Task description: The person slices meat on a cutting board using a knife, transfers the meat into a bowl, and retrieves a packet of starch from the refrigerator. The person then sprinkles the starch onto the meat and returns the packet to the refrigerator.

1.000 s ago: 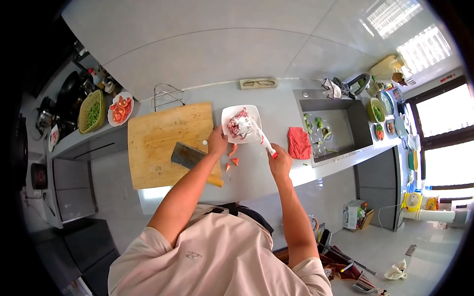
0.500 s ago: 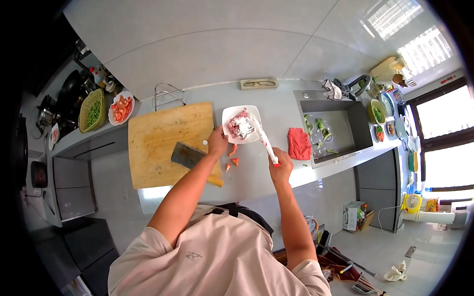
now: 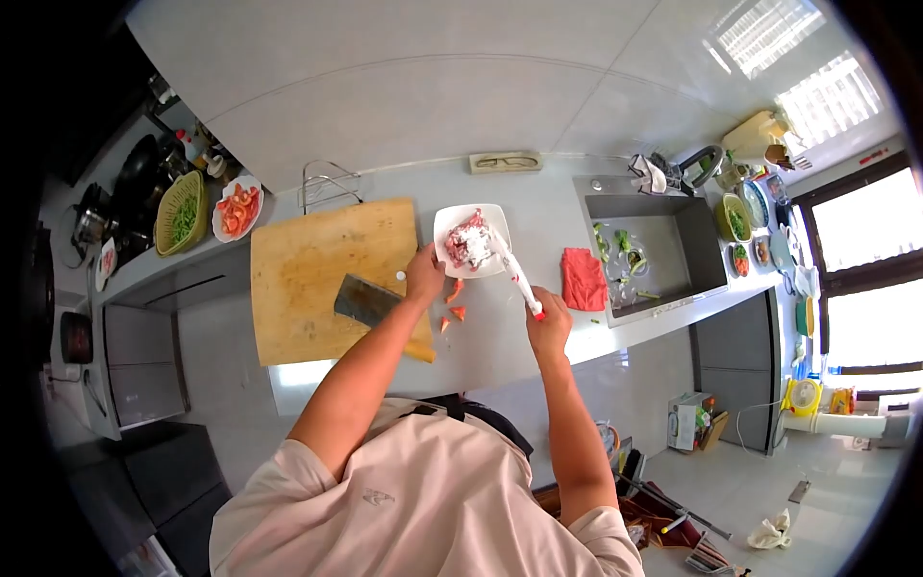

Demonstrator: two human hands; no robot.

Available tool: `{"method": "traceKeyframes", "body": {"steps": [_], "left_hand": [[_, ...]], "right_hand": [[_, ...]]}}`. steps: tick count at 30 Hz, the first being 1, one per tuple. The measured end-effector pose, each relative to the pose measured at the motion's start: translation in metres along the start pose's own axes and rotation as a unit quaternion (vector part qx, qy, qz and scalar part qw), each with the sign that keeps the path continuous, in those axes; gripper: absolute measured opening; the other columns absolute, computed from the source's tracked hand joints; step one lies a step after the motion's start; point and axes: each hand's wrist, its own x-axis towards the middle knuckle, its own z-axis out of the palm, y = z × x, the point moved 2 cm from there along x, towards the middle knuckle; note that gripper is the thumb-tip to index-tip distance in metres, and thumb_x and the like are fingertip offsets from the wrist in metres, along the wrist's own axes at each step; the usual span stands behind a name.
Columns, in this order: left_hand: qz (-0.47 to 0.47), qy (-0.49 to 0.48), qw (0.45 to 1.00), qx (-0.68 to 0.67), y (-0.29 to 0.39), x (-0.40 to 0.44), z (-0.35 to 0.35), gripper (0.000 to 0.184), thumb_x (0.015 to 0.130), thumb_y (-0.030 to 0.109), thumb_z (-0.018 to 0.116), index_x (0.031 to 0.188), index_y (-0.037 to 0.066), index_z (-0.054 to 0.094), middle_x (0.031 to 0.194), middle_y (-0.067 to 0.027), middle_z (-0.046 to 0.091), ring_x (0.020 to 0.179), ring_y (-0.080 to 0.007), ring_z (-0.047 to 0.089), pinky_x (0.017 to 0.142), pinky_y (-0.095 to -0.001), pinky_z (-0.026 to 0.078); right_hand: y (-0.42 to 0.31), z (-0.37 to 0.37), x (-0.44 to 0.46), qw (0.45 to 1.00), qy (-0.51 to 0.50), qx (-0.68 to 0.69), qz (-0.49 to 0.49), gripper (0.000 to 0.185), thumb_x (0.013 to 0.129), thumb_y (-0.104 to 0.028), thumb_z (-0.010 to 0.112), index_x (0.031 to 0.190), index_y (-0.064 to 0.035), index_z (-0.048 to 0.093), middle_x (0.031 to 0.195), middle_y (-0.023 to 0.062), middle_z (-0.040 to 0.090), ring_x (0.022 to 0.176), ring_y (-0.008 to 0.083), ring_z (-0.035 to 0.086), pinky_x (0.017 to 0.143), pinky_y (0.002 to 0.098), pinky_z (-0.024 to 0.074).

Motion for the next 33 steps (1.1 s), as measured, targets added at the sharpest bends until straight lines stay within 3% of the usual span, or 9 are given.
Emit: {"method": "traceKeyframes", "body": {"steps": [4, 7, 11, 15, 19, 23, 26, 33], "left_hand": [[-0.01, -0.001, 1.0, -0.017, 0.013, -0.003, -0.005, 0.033, 0.088, -0.004, 0.066, 0.121, -0.001, 0.065, 0.114, -0.0239, 0.071, 0.111, -0.0447, 0.065, 0.095, -0.0507, 0.053], [0.019, 0.018, 0.999, 0.046, 0.004, 0.002, 0.0, 0.044, 0.088, 0.002, 0.073, 0.131, 0.001, 0.064, 0.1, -0.0171, 0.073, 0.094, -0.0349, 0.071, 0.084, -0.045, 0.056], [0.032, 0.004, 0.999, 0.024, -0.004, 0.004, 0.004, 0.048, 0.089, 0.002, 0.073, 0.135, 0.003, 0.063, 0.102, -0.0179, 0.073, 0.095, -0.0352, 0.071, 0.085, -0.0447, 0.056], [0.019, 0.015, 1.0, 0.016, -0.002, 0.003, 0.003, 0.047, 0.089, 0.002, 0.072, 0.135, 0.003, 0.063, 0.102, -0.0181, 0.073, 0.096, -0.0351, 0.071, 0.085, -0.0447, 0.056], [0.011, 0.017, 0.999, 0.038, -0.015, 0.004, 0.01, 0.046, 0.089, 0.001, 0.072, 0.134, 0.003, 0.064, 0.102, -0.018, 0.073, 0.097, -0.0352, 0.071, 0.085, -0.0449, 0.056], [0.029, 0.012, 0.999, 0.018, -0.01, 0.006, 0.008, 0.042, 0.088, 0.001, 0.072, 0.13, 0.004, 0.066, 0.101, -0.0175, 0.073, 0.095, -0.0354, 0.071, 0.084, -0.0451, 0.056], [-0.028, -0.021, 0.999, -0.007, 0.005, 0.003, -0.004, 0.033, 0.087, -0.003, 0.068, 0.119, 0.0, 0.066, 0.114, -0.0235, 0.071, 0.111, -0.0449, 0.065, 0.096, -0.0512, 0.053], [-0.002, -0.014, 0.999, -0.029, 0.006, 0.003, -0.002, 0.033, 0.086, -0.003, 0.069, 0.12, 0.0, 0.066, 0.112, -0.0235, 0.072, 0.111, -0.0447, 0.066, 0.093, -0.0506, 0.053]], "right_hand": [[0.003, 0.001, 0.001, 0.998, 0.037, 0.014, -0.047, 0.022, 0.083, -0.001, 0.082, 0.104, -0.0037, 0.076, 0.094, 0.0134, 0.075, 0.084, 0.031, 0.071, 0.077, 0.0382, 0.0559], [0.009, 0.007, -0.001, 0.999, -0.024, -0.042, -0.004, 0.023, 0.082, 0.001, 0.082, 0.104, -0.0035, 0.075, 0.094, 0.0119, 0.075, 0.084, 0.0301, 0.071, 0.077, 0.038, 0.0561], [-0.003, -0.002, -0.001, 0.999, 0.029, 0.01, -0.031, 0.021, 0.085, -0.004, 0.081, 0.106, -0.005, 0.076, 0.097, 0.0125, 0.076, 0.088, 0.0316, 0.072, 0.078, 0.0392, 0.0561], [0.018, 0.012, -0.006, 0.998, -0.034, -0.018, 0.04, 0.024, 0.082, 0.001, 0.081, 0.105, -0.0044, 0.076, 0.098, 0.0116, 0.076, 0.088, 0.0312, 0.072, 0.081, 0.0386, 0.0561], [0.0, 0.001, -0.002, 0.999, 0.025, 0.01, -0.033, 0.022, 0.084, 0.0, 0.079, 0.105, -0.0056, 0.075, 0.099, 0.0114, 0.076, 0.091, 0.0312, 0.072, 0.081, 0.0399, 0.0563], [0.009, 0.007, -0.004, 0.999, -0.004, -0.024, -0.035, 0.023, 0.083, 0.002, 0.079, 0.105, -0.0052, 0.075, 0.097, 0.0111, 0.075, 0.09, 0.0315, 0.071, 0.08, 0.0398, 0.0561], [0.009, 0.011, -0.003, 1.0, -0.007, -0.019, -0.014, 0.023, 0.083, 0.0, 0.079, 0.106, -0.0054, 0.075, 0.097, 0.0115, 0.075, 0.09, 0.0323, 0.071, 0.08, 0.0404, 0.0558], [0.009, 0.012, -0.011, 0.999, -0.015, -0.039, 0.018, 0.022, 0.086, -0.007, 0.082, 0.107, -0.005, 0.075, 0.097, 0.0137, 0.075, 0.09, 0.0328, 0.072, 0.08, 0.0402, 0.056]]}}
